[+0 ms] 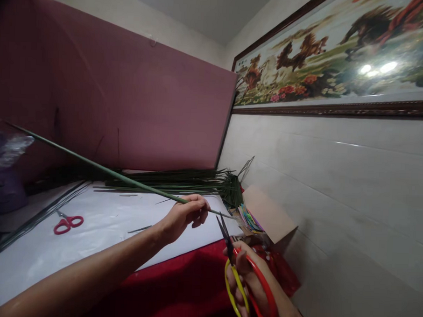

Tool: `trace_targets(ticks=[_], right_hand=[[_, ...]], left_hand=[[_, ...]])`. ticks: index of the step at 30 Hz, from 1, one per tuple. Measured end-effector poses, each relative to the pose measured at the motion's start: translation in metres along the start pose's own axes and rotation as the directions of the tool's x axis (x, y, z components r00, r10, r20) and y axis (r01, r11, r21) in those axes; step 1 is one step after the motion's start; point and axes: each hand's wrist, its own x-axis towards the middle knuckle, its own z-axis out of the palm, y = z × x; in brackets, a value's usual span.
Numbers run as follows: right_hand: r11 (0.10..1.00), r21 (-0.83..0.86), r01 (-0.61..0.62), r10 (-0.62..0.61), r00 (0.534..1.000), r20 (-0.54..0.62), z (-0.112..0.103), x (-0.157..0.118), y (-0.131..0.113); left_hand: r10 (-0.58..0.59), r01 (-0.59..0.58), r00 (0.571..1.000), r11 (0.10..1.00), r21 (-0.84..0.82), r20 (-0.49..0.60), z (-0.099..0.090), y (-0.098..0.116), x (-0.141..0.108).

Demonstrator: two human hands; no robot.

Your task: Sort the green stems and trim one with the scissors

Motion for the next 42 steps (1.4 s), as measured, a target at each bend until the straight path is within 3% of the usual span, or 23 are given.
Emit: trace_targets(ticks=[3, 10, 16, 21, 35, 42], right_hand=[[0.998, 0.059, -0.038, 0.035, 0.998, 0.051, 0.004, 0.0, -0.003], [0.998, -0.057, 0.041, -0.036, 0.996, 0.087, 0.011, 0.002, -0.017], [0.996, -0.076, 0.038, -0.036, 0.999, 0.025, 0.01, 0.006, -0.017], [0.997, -0.079, -0.023, 0.031, 0.994, 0.102, 0.002, 0.008, -0.018], [0.999, -0.03, -0.028, 0.034, 0.977, 0.209, -0.006, 0.012, -0.011], [0.999, -0.041, 0.024, -0.017, 0.985, 0.172, -0.002, 0.009, -0.012]], left_hand=[[-0.011, 0.011, 1.0, 0.999, -0.033, -0.006, -0.007, 0.003, 0.0], [-0.042, 0.044, 0.999, 0.995, -0.095, 0.026, -0.012, 0.004, -0.001], [-0.065, 0.067, 0.997, 0.996, -0.052, 0.039, -0.012, 0.004, -0.002], [-0.063, 0.065, 0.997, 0.997, -0.044, 0.05, -0.009, 0.003, -0.003], [-0.051, 0.051, 0.993, 0.999, -0.001, 0.11, -0.008, -0.001, -0.004], [-0.037, 0.033, 0.987, 0.999, 0.03, 0.158, -0.009, -0.004, -0.004]])
